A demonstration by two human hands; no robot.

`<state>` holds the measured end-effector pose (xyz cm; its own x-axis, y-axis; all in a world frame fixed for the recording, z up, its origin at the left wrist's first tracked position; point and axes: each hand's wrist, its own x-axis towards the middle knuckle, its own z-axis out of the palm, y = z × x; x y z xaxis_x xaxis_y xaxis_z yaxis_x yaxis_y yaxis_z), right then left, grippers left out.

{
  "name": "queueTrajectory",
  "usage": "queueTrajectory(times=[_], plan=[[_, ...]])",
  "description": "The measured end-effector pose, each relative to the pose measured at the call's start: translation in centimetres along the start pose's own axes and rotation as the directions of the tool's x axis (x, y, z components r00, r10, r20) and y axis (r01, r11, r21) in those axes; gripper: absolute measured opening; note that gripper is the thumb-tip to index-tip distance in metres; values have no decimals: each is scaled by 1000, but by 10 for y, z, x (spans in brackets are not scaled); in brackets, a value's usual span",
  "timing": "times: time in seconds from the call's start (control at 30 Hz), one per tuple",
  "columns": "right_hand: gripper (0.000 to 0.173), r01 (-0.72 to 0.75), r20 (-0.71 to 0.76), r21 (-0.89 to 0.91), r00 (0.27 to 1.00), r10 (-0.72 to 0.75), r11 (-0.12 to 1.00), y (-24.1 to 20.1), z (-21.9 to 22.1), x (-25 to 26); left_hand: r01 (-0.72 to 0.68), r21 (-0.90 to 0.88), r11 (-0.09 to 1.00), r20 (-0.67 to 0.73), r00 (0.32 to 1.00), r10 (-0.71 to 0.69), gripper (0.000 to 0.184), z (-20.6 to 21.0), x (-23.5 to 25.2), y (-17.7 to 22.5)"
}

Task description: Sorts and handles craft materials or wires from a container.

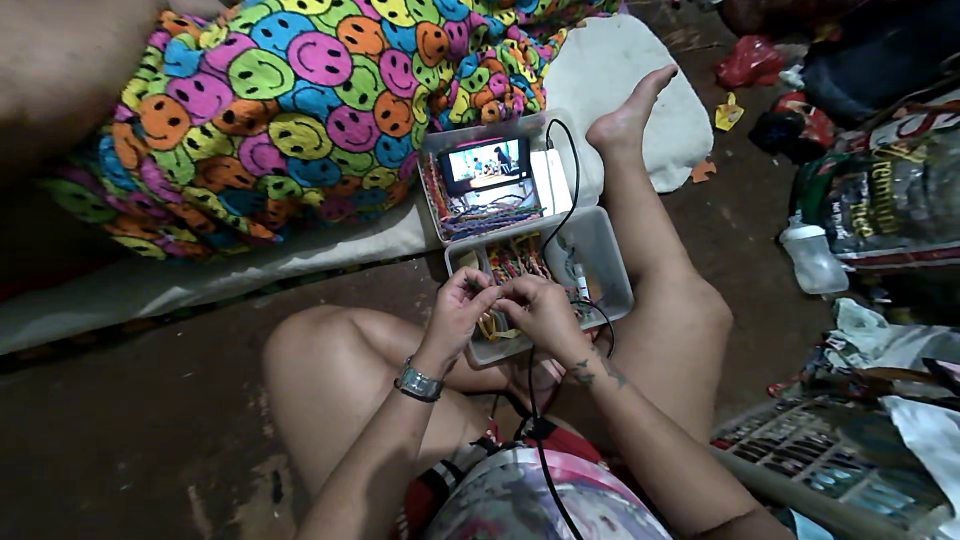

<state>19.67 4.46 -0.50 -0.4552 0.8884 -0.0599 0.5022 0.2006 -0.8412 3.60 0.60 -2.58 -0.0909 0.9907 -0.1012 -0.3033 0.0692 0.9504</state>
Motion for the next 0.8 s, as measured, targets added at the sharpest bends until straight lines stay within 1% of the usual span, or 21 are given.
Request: queueTrajectory(times=[0.07, 0.1, 0.13, 0.27, 0.37, 0.47, 0.5, 0.57, 0.6, 0.63, 0.7, 0.8], plan=[[28, -24, 143, -41, 989, 30, 999, -1, -8, 0, -30, 1, 1000, -20, 999, 30, 14, -2, 1, 2], [29, -41, 197, -70, 979, 54, 997, -2, -12, 0, -40, 1, 999, -25, 999, 40, 15, -3, 1, 2], [28, -46, 217, -92, 974, 65, 995, -2, -14, 0, -47, 4, 999, -26, 999, 47, 15, -4, 1, 2], [19, -68, 182, -130, 979, 91, 989, -1, -18, 1, -74, 35, 997, -38, 996, 76, 18, -1, -1, 1], [16, -120, 172, -83, 976, 132, 989, 1, -19, 5, -98, 61, 993, -73, 992, 103, 19, 1, -2, 1], [18, -168, 138, -31, 976, 171, 985, 1, -16, 7, -84, 72, 994, -99, 991, 91, 18, 1, -3, 3], [20, -163, 117, -11, 980, 163, 987, 1, -14, 6, -72, 72, 995, -100, 992, 79, 19, 0, -2, 4], [21, -106, 84, 29, 991, 103, 994, 3, -12, 3, -36, 76, 996, -109, 993, 44, 19, -2, -1, 8], [22, -76, 99, 41, 993, 72, 996, 5, -13, 1, -31, 78, 997, -118, 992, 40, 18, -3, 0, 9], [24, -68, 147, 40, 987, 62, 997, 7, -16, 1, -32, 77, 997, -125, 991, 42, 17, -4, 1, 10], [30, -98, 285, 26, 955, 86, 995, 5, -24, 1, -51, 69, 996, -132, 990, 59, 17, -6, 1, 10], [28, -148, 410, 61, 905, 111, 987, 0, -31, 2, -84, 30, 996, -115, 990, 87, 20, -6, 1, 7]])
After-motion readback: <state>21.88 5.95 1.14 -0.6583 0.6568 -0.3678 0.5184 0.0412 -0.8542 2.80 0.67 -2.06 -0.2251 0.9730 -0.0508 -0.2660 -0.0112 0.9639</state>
